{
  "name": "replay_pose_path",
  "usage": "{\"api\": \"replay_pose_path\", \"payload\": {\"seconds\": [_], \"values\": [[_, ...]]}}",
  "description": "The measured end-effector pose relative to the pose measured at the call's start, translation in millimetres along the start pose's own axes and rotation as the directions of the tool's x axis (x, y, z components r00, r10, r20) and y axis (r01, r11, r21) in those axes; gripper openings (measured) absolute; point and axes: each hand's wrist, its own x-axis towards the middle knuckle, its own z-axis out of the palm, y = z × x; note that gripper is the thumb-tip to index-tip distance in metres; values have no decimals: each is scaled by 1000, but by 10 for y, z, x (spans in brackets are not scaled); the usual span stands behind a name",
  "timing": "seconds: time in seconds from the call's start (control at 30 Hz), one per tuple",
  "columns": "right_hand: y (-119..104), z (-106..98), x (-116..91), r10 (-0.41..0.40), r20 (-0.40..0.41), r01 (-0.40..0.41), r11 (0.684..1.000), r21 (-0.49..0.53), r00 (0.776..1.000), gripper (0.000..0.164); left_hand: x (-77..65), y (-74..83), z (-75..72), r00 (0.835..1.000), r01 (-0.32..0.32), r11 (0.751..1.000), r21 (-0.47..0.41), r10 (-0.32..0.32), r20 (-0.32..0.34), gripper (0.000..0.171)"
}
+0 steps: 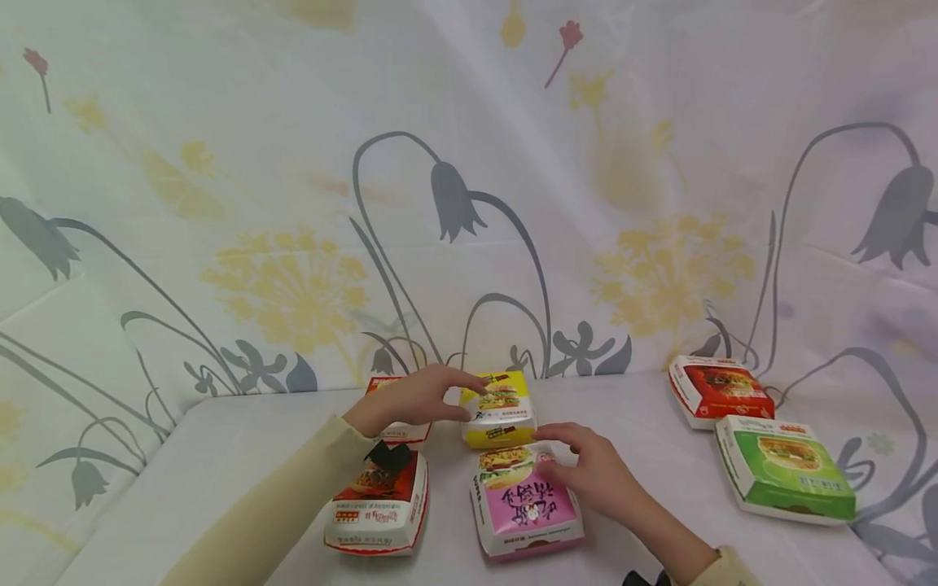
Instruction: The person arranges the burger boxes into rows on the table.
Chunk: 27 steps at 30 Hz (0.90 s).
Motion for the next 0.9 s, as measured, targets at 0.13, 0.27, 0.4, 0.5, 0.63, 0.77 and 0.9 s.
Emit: {"api": "replay_pose_path", "payload": {"seconds": [0.13,0.27,0.4,0.5,0.63,0.77,0.9], "values": [[29,-14,8,0,28,0,1000,-3,1000,37,-142,59,-7,999,-47,998,-45,47,-8,43],[53,3,0,-1,36,2,1000,-8,999,33,-266,139,66,996,-91,994,-67,90,-9,40],[57,10,-9,-1,22,1,1000,-5,1000,31,-386,208,179,992,-124,990,-66,124,-6,37],[54,16,-12,4,20,-4,1000,-5,1000,31,-474,247,254,993,-119,991,-67,118,-10,35],[54,31,-15,9,20,-9,1000,-2,1000,30,-558,281,324,995,-99,991,-86,99,-12,32],[52,45,-14,7,17,-7,1000,-1,1000,30,-623,297,368,998,-51,992,-113,53,16,33],[48,53,-13,13,16,-13,1000,-3,1000,31,-682,279,397,998,-9,991,-130,17,65,37]]}}
